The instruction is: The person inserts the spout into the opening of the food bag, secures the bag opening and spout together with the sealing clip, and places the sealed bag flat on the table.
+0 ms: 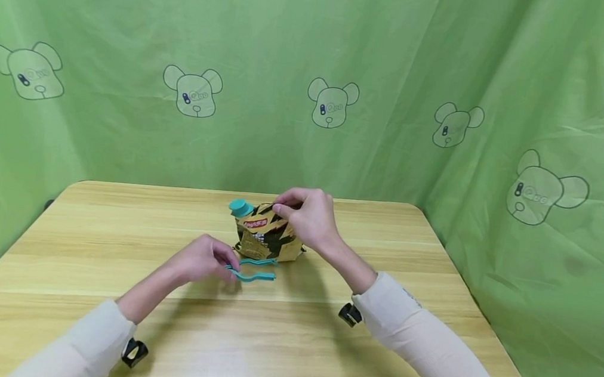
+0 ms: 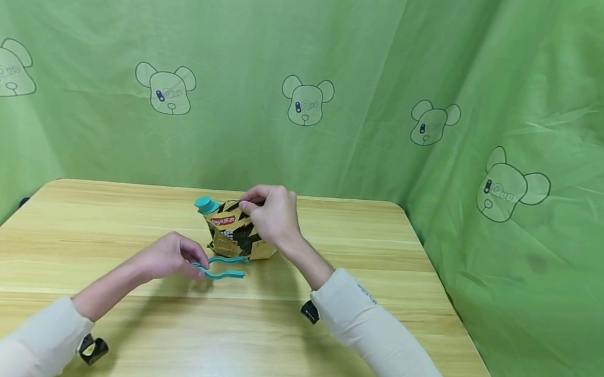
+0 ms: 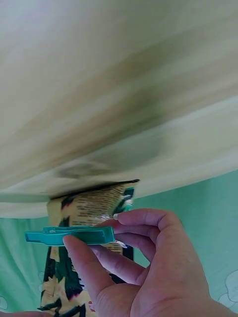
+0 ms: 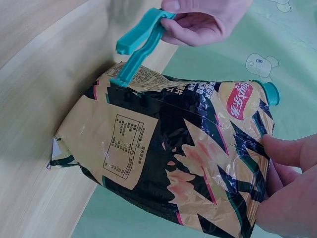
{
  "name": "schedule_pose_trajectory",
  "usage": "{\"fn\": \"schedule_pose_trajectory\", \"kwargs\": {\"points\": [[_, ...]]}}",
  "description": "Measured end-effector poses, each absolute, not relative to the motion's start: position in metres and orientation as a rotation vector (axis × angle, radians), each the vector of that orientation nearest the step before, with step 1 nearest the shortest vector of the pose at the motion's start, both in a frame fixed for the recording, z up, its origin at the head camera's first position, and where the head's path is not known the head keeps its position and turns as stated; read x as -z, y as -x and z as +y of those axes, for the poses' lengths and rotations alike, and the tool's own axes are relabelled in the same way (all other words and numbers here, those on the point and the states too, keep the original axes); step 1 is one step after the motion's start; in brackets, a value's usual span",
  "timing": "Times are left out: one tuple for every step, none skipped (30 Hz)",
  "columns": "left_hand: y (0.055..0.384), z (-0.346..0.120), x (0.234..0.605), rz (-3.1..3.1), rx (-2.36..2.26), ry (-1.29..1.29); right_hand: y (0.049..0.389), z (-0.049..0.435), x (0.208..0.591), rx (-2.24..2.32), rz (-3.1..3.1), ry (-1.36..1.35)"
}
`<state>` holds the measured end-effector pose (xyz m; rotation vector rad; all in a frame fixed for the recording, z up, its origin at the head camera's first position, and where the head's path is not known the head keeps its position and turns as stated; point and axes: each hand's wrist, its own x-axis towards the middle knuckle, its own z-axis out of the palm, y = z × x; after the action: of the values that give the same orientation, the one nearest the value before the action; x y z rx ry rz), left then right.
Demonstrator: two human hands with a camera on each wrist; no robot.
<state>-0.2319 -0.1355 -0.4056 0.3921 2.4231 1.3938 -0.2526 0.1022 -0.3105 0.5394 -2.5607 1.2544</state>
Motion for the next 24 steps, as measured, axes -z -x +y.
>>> {"fn": "schedule_pose_trajectory", "kwargs": {"points": [[0.233,-0.138,0.404,2.427,-1.389,-0.392,0.253,0.102,0.31,-1.257,-2.56,-0.539],[0.234,-0.141,0.402,2.433,-1.383,-0.394,0.253,0.102,0.31,-1.259,-2.561,-0.538],[0.235,-0.144,0.4,2.437,-1.374,-0.389,0.253,0.102,0.31,-1.26,-2.562,-0.537],[0.235,-0.147,0.398,2.444,-1.361,-0.391,0.253,0.102,0.31,-1.262,-2.564,-0.535],[0.236,-0.149,0.396,2.452,-1.349,-0.39,0.253,0.102,0.31,-1.264,-2.565,-0.533],[0.237,-0.152,0.394,2.455,-1.341,-0.387,0.253,0.102,0.31,-1.266,-2.566,-0.533],[0.237,-0.154,0.392,2.458,-1.332,-0.378,0.253,0.102,0.31,-1.267,-2.566,-0.532],[0.238,-0.157,0.39,2.46,-1.324,-0.377,0.252,0.102,0.31,-1.268,-2.565,-0.535],[0.238,-0.159,0.388,2.462,-1.32,-0.367,0.252,0.102,0.31,-1.268,-2.564,-0.536],[0.239,-0.162,0.386,2.464,-1.315,-0.367,0.252,0.102,0.31,-1.268,-2.563,-0.538],[0.239,-0.164,0.384,2.465,-1.316,-0.349,0.252,0.102,0.31,-1.268,-2.562,-0.539],[0.24,-0.166,0.381,2.471,-1.312,-0.34,0.252,0.103,0.31,-1.266,-2.562,-0.54],[0.241,-0.168,0.378,2.476,-1.312,-0.329,0.252,0.103,0.31,-1.265,-2.562,-0.541],[0.241,-0.171,0.375,2.487,-1.307,-0.33,0.252,0.103,0.309,-1.265,-2.563,-0.542],[0.242,-0.173,0.373,2.502,-1.302,-0.322,0.252,0.103,0.309,-1.264,-2.564,-0.54],[0.243,-0.176,0.37,2.517,-1.294,-0.321,0.252,0.103,0.309,-1.264,-2.566,-0.54],[0.243,-0.178,0.368,2.531,-1.289,-0.318,0.252,0.103,0.309,-1.264,-2.568,-0.539],[0.244,-0.181,0.365,2.547,-1.281,-0.325,0.252,0.103,0.309,-1.265,-2.569,-0.538],[0.244,-0.184,0.363,2.557,-1.278,-0.326,0.252,0.103,0.308,-1.266,-2.571,-0.537],[0.245,-0.186,0.361,2.569,-1.27,-0.323,0.252,0.103,0.308,-1.267,-2.572,-0.537],[0.245,-0.189,0.359,2.576,-1.268,-0.321,0.252,0.103,0.308,-1.268,-2.574,-0.537],[0.245,-0.191,0.357,2.579,-1.268,-0.316,0.252,0.103,0.308,-1.268,-2.575,-0.537],[0.245,-0.194,0.356,2.584,-1.264,-0.311,0.252,0.103,0.308,-1.267,-2.576,-0.539],[0.245,-0.196,0.354,2.588,-1.263,-0.299,0.252,0.103,0.308,-1.267,-2.577,-0.541]]}}
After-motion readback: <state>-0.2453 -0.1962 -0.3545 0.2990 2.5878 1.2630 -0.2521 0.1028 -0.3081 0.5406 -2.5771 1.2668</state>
